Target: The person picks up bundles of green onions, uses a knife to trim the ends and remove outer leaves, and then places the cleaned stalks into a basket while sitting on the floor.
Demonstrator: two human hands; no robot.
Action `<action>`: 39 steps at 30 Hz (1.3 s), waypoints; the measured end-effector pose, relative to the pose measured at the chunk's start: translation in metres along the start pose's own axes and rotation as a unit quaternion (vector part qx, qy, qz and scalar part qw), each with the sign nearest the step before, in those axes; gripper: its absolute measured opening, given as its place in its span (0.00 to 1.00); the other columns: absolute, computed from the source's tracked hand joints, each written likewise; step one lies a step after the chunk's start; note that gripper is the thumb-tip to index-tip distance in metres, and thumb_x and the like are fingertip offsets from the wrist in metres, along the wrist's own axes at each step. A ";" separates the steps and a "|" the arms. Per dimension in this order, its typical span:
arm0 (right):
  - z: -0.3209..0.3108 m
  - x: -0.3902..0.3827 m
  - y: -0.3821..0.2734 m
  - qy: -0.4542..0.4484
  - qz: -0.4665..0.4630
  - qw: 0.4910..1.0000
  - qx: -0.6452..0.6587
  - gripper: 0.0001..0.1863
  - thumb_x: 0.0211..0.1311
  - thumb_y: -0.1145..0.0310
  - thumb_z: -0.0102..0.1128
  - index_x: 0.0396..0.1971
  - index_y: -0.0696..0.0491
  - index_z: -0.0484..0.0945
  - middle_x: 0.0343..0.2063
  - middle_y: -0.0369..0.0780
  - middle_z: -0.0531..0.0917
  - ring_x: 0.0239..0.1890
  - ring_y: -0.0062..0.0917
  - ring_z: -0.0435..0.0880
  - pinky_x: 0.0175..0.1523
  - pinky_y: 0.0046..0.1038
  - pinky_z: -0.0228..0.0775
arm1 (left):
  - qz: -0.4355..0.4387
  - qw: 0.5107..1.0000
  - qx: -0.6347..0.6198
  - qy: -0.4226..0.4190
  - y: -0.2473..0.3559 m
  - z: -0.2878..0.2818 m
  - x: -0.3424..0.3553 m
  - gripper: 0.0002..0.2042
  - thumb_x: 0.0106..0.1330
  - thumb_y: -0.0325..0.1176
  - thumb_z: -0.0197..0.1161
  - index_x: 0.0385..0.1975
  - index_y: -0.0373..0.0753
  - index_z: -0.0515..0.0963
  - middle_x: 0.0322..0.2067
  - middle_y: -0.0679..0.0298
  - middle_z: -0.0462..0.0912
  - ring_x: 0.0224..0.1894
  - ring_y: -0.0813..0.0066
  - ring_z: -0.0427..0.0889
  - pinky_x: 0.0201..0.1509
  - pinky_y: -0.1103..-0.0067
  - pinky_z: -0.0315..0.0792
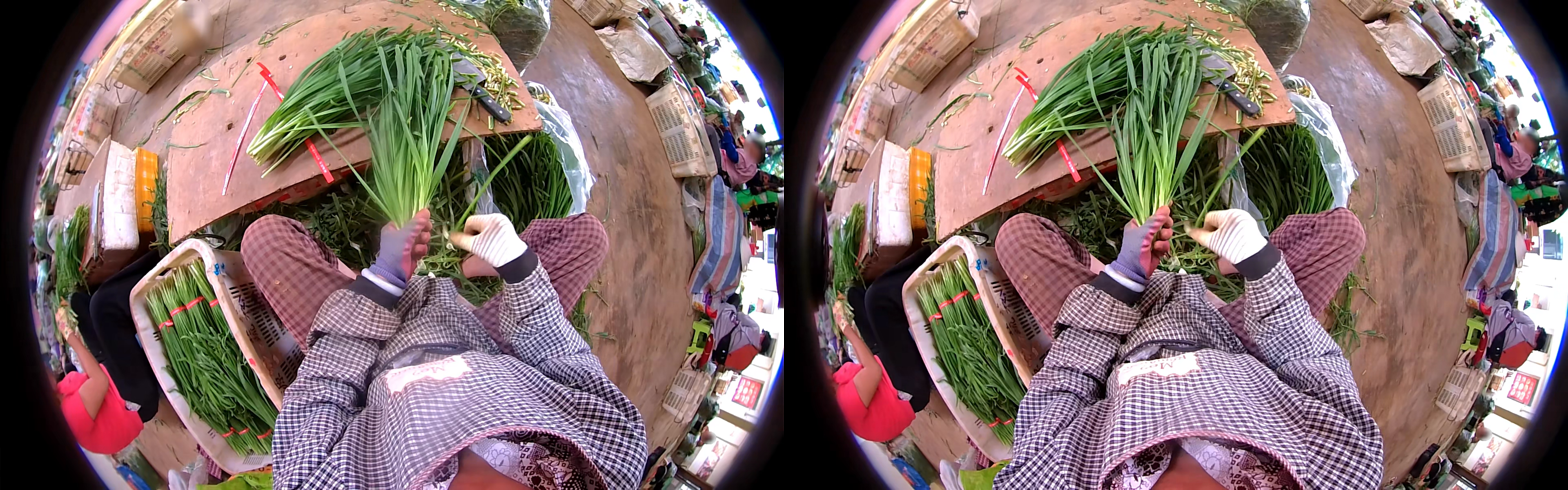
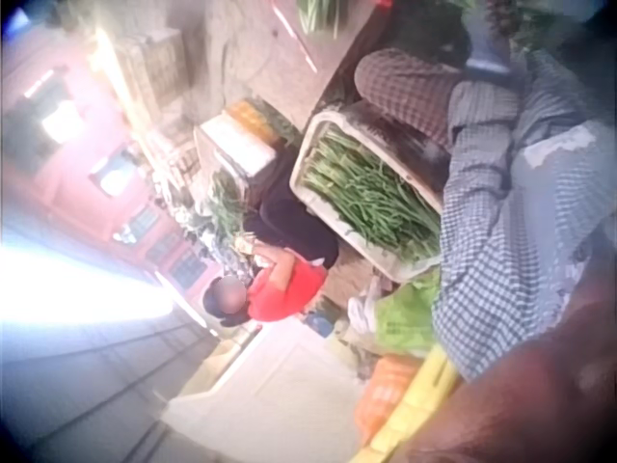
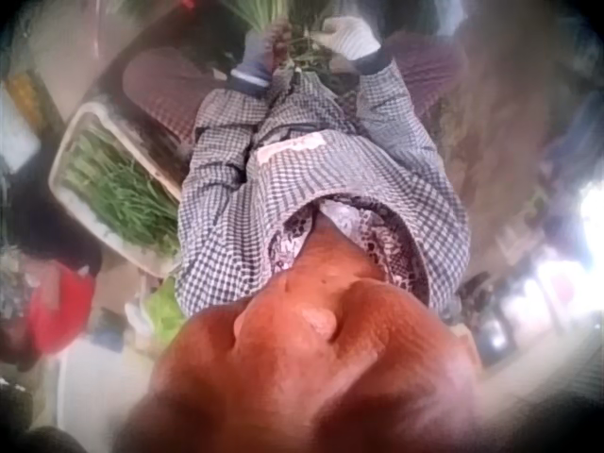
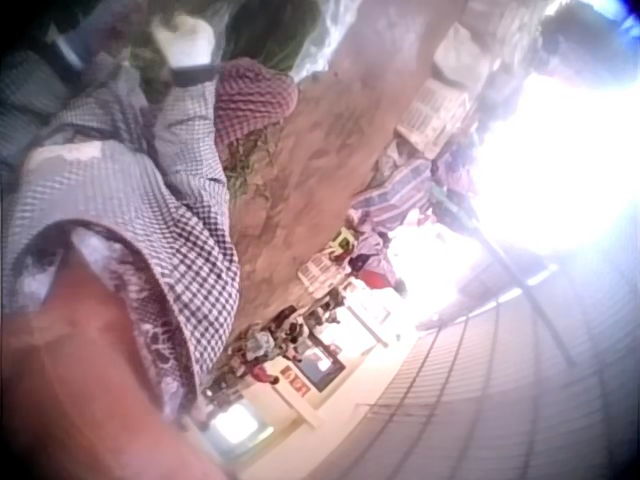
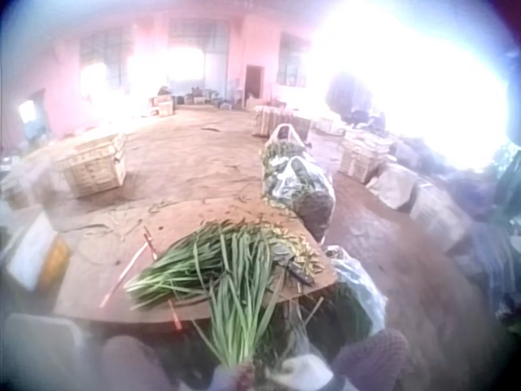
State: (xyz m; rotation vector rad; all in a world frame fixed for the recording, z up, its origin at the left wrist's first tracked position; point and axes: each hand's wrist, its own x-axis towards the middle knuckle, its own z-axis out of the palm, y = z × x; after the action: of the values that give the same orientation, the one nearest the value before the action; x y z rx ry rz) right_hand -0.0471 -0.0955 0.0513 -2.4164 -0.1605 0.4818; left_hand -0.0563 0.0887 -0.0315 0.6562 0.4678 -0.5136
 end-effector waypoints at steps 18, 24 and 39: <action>0.031 0.080 -0.032 0.075 0.007 0.992 0.099 0.17 0.52 0.58 0.62 0.27 0.60 0.80 0.17 0.46 0.80 0.18 0.29 0.81 0.26 0.28 0.72 | 0.042 0.998 0.036 0.018 -0.009 0.004 0.000 0.15 0.70 0.44 0.46 0.39 0.37 0.72 0.30 0.63 0.78 0.24 0.82 0.72 0.19 0.88 0.62; 0.031 0.071 -0.018 0.131 -0.016 0.969 0.207 0.13 0.52 0.66 0.64 0.26 0.63 0.80 0.15 0.41 0.80 0.14 0.18 0.77 0.18 0.23 0.70 | -0.006 0.995 -0.085 -0.049 0.000 0.010 -0.007 0.20 0.70 0.49 0.43 0.48 0.39 0.69 0.34 0.61 0.78 0.26 0.79 0.75 0.21 0.88 0.66; 0.026 0.012 -0.070 0.091 -0.182 0.949 0.242 0.04 0.46 0.73 0.65 0.22 0.58 0.81 0.17 0.37 0.80 0.20 0.17 0.78 0.27 0.21 0.73 | 0.001 0.993 -0.098 -0.066 0.001 -0.004 -0.002 0.21 0.64 0.39 0.60 0.52 0.33 0.67 0.32 0.62 0.79 0.28 0.80 0.78 0.28 0.89 0.75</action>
State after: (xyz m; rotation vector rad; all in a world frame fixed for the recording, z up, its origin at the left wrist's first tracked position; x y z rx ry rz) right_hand -0.0460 -0.0229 0.0732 -1.8790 -0.3554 0.1067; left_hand -0.0582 0.0931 -0.0325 0.4316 0.3877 -0.4982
